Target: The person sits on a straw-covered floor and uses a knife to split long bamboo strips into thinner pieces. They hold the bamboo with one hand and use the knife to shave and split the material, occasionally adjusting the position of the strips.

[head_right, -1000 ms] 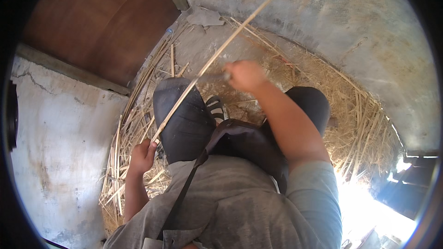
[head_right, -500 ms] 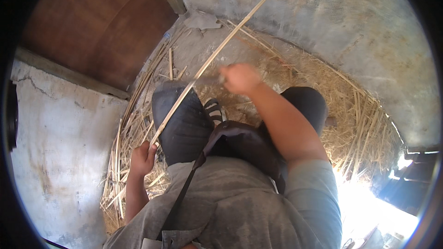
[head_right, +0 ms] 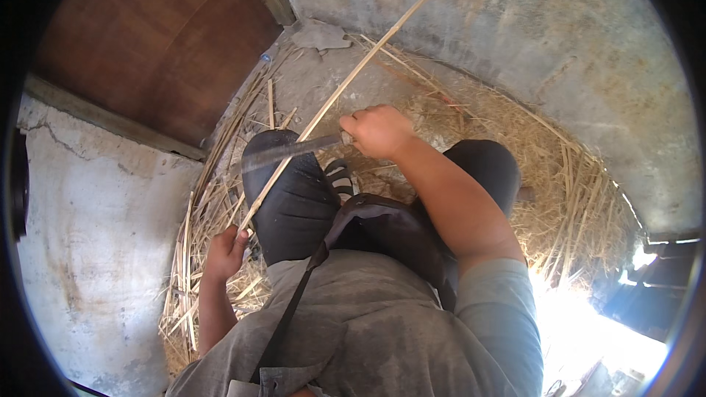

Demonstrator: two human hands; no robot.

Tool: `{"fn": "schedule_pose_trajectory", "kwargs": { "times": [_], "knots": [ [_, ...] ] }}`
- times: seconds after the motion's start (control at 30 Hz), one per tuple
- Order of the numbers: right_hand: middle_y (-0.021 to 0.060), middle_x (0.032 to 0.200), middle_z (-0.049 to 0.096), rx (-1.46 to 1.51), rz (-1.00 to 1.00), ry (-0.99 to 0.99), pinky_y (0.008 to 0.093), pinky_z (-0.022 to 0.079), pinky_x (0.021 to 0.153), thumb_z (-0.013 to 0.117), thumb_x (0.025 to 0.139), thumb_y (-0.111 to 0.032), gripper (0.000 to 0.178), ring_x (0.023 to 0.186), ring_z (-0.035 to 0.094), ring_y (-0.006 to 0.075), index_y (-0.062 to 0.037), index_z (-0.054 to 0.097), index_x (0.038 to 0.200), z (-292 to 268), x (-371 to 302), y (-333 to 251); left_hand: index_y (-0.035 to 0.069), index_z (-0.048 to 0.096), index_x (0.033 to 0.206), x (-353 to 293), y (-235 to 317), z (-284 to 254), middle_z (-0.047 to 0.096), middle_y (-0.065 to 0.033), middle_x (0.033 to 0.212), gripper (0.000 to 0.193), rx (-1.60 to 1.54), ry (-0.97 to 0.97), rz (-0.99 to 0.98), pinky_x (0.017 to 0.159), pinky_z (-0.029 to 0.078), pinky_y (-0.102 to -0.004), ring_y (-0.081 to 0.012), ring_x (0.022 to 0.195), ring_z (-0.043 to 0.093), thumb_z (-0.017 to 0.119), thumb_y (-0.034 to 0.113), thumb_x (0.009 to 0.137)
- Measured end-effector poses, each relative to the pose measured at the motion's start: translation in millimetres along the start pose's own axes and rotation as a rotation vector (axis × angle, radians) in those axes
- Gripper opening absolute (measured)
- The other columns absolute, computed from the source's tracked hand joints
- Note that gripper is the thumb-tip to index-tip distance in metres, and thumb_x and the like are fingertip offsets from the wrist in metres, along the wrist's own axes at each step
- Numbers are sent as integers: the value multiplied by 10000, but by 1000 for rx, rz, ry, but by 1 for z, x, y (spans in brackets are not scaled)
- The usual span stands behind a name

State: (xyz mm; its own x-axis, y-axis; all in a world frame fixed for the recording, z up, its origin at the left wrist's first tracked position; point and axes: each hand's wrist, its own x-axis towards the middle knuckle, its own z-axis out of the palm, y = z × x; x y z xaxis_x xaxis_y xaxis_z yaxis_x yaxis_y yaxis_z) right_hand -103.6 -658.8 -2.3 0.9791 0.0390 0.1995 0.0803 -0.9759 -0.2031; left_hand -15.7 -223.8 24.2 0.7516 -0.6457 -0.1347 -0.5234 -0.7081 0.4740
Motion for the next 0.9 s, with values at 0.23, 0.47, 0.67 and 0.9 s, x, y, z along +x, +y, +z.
{"fn": "schedule_pose_trajectory", "kwargs": {
  "times": [0.23,0.47,0.67,0.9],
  "knots": [
    [262,966,716,233,609,201,521,564,828,681,848,-203,358,928,700,425,-64,629,1174,22,-2,64,13,536,818,-2,-2,19,588,-250,627,501,40,71,-16,569,454,-536,-503,637,598,557,467,1028],
    [219,930,718,124,320,116,518,563,791,705,828,-190,338,903,695,430,-61,615,1127,12,-11,28,21,544,811,0,2,7,587,-245,633,508,51,21,-20,573,453,-532,-496,642,601,543,479,1032],
    [212,938,707,90,232,171,513,563,764,714,820,-166,309,889,694,425,-60,605,1089,25,-3,44,9,555,810,2,-8,17,580,-235,640,543,-76,32,-19,586,461,-490,-485,647,597,513,497,1045],
    [240,962,712,155,557,172,514,559,800,711,839,-189,328,904,696,419,-52,630,1127,-5,-5,65,-8,603,868,-3,1,13,599,-242,697,542,-116,10,-67,632,476,-458,-440,682,621,488,485,1061]
  ]
}}
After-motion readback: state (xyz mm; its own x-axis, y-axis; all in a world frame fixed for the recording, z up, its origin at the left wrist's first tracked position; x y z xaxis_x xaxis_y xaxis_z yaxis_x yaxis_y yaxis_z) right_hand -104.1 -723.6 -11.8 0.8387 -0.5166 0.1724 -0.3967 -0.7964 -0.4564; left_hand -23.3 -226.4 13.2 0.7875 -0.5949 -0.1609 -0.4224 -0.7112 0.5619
